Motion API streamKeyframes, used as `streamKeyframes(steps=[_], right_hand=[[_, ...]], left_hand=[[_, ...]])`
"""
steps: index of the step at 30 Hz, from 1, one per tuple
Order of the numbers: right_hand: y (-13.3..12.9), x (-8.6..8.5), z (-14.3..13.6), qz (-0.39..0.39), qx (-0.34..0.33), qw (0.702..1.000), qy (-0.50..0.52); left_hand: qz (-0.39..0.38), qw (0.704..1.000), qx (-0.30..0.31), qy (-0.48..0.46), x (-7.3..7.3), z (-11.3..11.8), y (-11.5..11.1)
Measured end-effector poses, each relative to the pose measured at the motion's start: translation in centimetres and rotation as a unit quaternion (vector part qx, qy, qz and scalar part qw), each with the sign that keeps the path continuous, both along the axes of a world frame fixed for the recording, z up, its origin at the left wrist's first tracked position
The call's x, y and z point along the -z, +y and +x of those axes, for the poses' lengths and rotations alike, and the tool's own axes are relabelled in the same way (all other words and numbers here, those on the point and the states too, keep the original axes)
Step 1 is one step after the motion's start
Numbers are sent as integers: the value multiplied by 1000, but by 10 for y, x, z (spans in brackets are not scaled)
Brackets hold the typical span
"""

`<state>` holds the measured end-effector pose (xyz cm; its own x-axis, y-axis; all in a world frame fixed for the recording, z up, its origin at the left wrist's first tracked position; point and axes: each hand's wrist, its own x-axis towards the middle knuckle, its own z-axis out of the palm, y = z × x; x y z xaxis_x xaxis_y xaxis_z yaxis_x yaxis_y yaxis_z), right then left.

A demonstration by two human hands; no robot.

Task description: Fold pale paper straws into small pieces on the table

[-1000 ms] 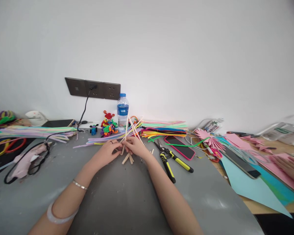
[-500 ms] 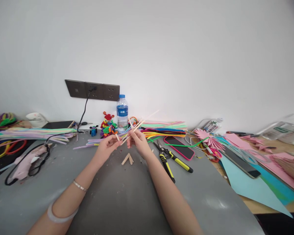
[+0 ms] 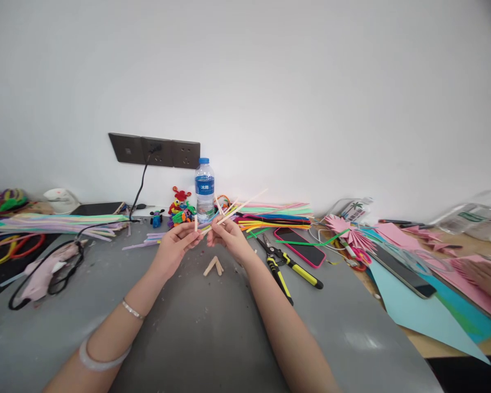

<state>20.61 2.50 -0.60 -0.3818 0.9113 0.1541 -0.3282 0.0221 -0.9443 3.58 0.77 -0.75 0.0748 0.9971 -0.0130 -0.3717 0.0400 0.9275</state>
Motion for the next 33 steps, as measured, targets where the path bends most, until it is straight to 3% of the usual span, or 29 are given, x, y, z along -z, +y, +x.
streamKeyframes(steps=[6,14,25,33], right_hand=[[-2,0,0,-10,-33,999,28],[-3,-3,1,-12,-58,997,51],[-4,-1,2,-29,-109,990,80],[-4,-1,6,-24,-137,989,45]], left_hand=[[-38,998,44,-34,0,-3,1],[19,989,145,18,-4,-2,-6],[66,982,152,87,-4,1,-8],[89,958,214,168,-5,-4,-8]])
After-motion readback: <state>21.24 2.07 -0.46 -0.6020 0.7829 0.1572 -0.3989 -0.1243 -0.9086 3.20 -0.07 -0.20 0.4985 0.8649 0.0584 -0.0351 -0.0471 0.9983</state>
